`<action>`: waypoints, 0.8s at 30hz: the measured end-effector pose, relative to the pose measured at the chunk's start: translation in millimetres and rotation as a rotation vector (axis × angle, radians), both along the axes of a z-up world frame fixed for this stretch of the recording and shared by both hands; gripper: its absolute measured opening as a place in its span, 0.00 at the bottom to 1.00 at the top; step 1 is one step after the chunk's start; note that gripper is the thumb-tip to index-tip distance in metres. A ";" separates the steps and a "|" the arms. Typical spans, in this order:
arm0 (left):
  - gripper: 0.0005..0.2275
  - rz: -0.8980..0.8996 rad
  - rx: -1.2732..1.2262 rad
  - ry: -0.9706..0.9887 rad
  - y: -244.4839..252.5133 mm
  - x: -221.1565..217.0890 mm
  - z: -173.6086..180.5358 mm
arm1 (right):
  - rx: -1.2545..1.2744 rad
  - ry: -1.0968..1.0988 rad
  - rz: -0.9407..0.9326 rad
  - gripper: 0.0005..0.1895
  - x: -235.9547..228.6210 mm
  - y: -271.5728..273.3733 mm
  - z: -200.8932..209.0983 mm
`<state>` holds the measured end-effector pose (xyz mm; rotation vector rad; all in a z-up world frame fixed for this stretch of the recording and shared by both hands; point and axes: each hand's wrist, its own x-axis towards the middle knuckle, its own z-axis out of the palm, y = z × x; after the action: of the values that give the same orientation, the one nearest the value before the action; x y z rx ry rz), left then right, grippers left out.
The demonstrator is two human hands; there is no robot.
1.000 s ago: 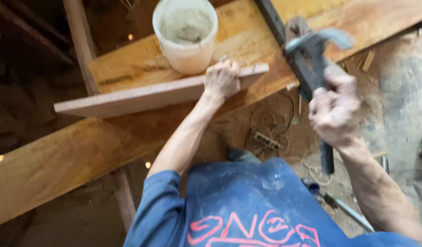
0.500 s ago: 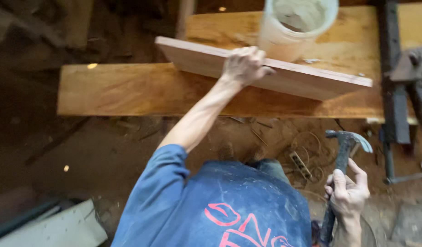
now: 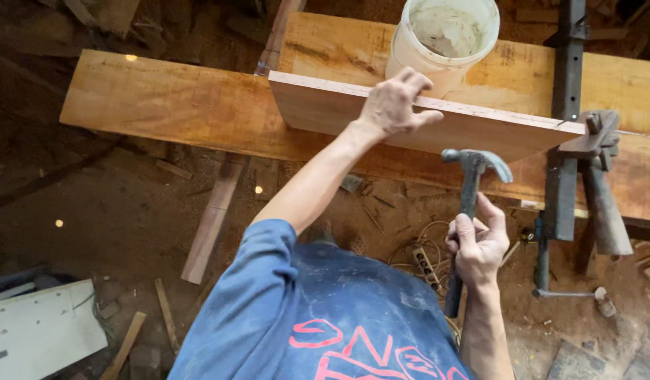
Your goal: The person aligns a thin wooden strip on a larger plank, hammers nails into it, and then uses an angle grinder to cut off the protruding nail heads. The person also uses a hand plane to smooth the strip's edge.
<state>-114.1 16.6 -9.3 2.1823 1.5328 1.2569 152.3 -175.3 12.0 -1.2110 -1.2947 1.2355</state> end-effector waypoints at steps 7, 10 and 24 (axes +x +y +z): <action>0.12 0.046 -0.099 -0.264 14.4 -68.0 -13.7 | -0.089 -0.041 0.033 0.28 5.3 -0.4 -13.7; 0.14 0.017 -0.164 -0.136 20.8 -78.4 -16.7 | -0.098 -0.049 0.034 0.29 -11.3 0.7 -9.6; 0.07 -0.222 -0.605 -1.129 3.7 -97.4 -12.0 | 0.569 -0.613 -0.024 0.20 -147.7 63.7 42.9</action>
<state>-211.5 20.3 -21.3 0.9035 0.9382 1.3202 4.6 -111.6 54.9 -1.2001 -1.9001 0.4072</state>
